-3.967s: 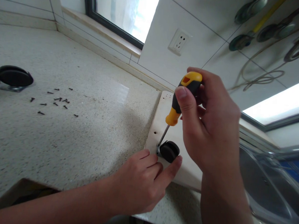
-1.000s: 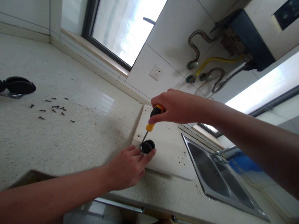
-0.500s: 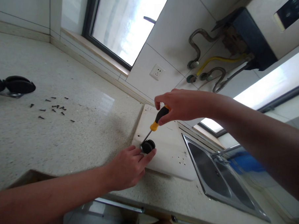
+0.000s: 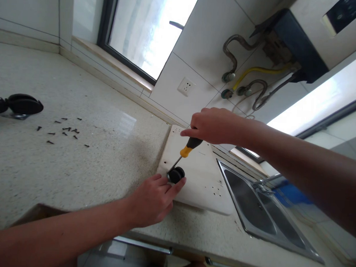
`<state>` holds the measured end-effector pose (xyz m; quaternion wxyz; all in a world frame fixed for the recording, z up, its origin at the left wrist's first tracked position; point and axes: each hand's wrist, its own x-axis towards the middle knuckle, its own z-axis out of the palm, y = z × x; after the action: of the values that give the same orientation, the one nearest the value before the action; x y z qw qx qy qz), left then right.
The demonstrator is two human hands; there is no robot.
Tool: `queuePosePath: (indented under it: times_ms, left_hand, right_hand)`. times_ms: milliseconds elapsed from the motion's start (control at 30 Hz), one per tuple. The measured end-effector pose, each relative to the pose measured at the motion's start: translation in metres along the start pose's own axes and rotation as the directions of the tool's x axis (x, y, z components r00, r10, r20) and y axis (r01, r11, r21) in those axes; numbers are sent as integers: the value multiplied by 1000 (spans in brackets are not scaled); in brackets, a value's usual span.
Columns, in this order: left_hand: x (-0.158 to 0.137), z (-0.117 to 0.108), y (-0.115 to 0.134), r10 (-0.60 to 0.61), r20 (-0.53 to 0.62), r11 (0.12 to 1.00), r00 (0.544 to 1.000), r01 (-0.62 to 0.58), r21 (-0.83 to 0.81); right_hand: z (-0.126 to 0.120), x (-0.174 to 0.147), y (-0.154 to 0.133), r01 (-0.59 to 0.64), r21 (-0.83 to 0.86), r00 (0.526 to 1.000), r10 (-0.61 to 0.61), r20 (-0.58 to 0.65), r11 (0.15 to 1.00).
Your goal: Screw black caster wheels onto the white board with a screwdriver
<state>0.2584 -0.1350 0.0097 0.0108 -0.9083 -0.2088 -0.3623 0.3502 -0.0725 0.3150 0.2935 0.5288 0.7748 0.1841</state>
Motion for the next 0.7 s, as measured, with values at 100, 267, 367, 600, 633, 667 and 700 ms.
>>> queuePosePath:
  times_ms: [100,267,367,600,633,667,700]
  left_hand:
    - [0,0,1,6,-14,1000,1000,-6,2]
    - [0,1,1,-10,-12,1000,1000,10,-1]
    - [-1,2,1,-19,-17,1000,1000,19,-2]
    - [-1,2,0,-10,-41,1000,999,10,1]
    - [-1,1,0,-11,-45,1000,999,11,3]
    - [-1,1,0,-15,-46,1000,999,15,2]
    - [-1,1,0,-18,-47,1000,999,18,1]
  right_hand:
    - [-3,-2,2,138,102,990,-141,23,985]
    - [-3,-8,-7,88,49,995,-86,-55,995]
    - [-4,-11,-9,53,33,998,-51,-32,998]
    - [-1,-11,-8,73,10,995,-72,-74,997]
    - [0,-11,-8,35,-28,998,-36,-61,999]
    - [0,-11,-8,33,-37,999,-35,-38,999]
    - [0,-12,-7,67,-15,998,-67,-18,998]
